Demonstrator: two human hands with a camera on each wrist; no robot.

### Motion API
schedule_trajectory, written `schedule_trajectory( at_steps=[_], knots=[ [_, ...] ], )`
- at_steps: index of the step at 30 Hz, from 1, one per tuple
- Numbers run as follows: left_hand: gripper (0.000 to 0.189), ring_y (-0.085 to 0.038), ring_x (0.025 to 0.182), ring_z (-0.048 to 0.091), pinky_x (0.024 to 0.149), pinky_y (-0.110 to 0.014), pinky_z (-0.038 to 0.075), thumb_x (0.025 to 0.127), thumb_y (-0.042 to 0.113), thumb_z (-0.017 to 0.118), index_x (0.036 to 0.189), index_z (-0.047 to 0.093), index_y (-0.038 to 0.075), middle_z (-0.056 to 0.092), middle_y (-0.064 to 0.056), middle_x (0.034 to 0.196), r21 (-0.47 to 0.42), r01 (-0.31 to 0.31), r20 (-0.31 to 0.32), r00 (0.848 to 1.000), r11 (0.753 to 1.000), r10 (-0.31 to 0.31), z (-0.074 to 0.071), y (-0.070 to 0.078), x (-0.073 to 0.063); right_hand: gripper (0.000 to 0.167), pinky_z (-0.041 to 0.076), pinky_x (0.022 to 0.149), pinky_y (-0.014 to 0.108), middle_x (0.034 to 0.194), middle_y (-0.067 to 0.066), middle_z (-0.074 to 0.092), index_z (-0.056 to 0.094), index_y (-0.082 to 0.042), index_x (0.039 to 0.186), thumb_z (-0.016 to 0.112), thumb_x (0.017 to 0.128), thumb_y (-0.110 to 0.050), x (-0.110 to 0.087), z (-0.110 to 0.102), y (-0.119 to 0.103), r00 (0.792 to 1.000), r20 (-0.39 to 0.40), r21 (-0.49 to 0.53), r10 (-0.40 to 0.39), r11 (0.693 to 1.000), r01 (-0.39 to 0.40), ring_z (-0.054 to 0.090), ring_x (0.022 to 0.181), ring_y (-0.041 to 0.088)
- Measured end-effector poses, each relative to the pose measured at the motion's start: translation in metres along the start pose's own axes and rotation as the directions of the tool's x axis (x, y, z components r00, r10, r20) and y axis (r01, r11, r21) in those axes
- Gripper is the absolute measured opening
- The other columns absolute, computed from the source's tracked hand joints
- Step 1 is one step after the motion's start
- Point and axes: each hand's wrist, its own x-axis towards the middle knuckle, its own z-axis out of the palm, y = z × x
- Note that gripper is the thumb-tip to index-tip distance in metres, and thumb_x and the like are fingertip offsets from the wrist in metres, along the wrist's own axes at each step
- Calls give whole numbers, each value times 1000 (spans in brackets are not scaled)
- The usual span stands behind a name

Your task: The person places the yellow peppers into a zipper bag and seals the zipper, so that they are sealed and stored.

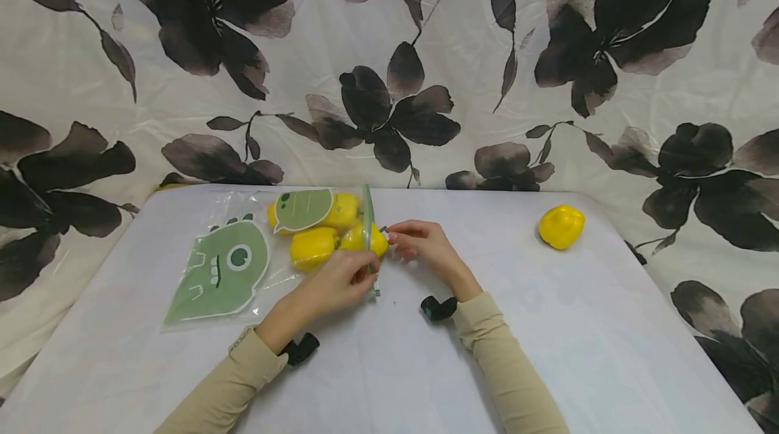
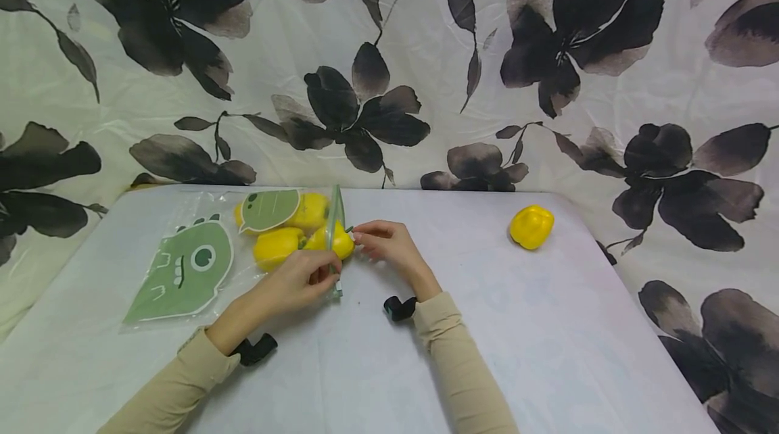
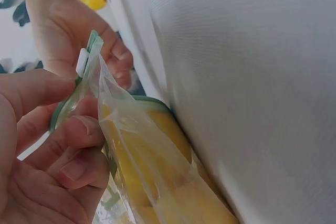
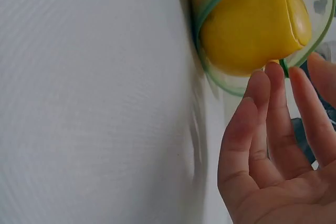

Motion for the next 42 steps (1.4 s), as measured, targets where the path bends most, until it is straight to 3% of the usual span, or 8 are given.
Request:
schedule_trajectory(
  at_steps=[11, 20, 24, 28, 36, 42],
  knots=[
    [7, -8, 63, 45, 56, -22, 42, 87, 3, 69, 94, 66, 5, 50, 7, 69, 3, 11, 9, 1000, 1000, -11, 0, 1, 0, 39, 52, 67, 30, 98, 14, 71, 60, -8, 134, 59, 95, -5, 2, 2, 2, 1000, 18, -25, -2, 1000, 3, 65, 81, 32],
    [8, -7, 62, 44, 55, -22, 42, 87, 2, 69, 95, 67, 4, 50, 7, 69, 8, -9, -5, 1000, 1000, 9, 1, 0, 1, 18, 54, 66, 30, 89, 8, 72, 70, 9, 105, 66, 93, -4, 1, 10, 1, 999, -37, -4, 3, 1000, -3, 66, 74, 24],
    [9, -8, 62, 45, 56, -22, 42, 87, 2, 69, 94, 67, 4, 50, 7, 69, 10, -14, -14, 1000, 1000, 14, 2, 0, 1, 18, 55, 65, 26, 85, 10, 72, 69, 14, 104, 63, 92, 1, 3, 12, 1, 997, -66, 52, 46, 998, -43, 64, 68, 16],
    [8, -8, 62, 45, 56, -23, 42, 86, 1, 69, 92, 67, 5, 50, 7, 69, 20, -28, -34, 999, 999, 29, 3, -2, 1, 23, 55, 67, 24, 85, 10, 71, 64, 18, 109, 60, 94, 2, 4, 17, 2, 992, -34, 152, 117, 982, -111, 65, 70, 12],
    [10, -8, 62, 45, 56, -23, 42, 84, -1, 68, 89, 66, 7, 50, 7, 68, 14, -47, -63, 997, 999, 47, 2, -1, 1, 27, 56, 69, 21, 81, 9, 68, 56, 23, 118, 54, 95, 8, 7, 28, 5, 971, -26, 373, 236, 904, -210, 67, 74, 13],
    [10, -8, 62, 45, 55, -23, 41, 85, -1, 69, 90, 65, 8, 50, 6, 68, 16, -41, -41, 998, 999, 41, 3, -1, 1, 27, 56, 73, 25, 90, 9, 69, 57, 23, 117, 55, 95, 9, 4, 38, 7, 983, -8, 339, 182, 926, -169, 68, 79, 13]
  ],
)
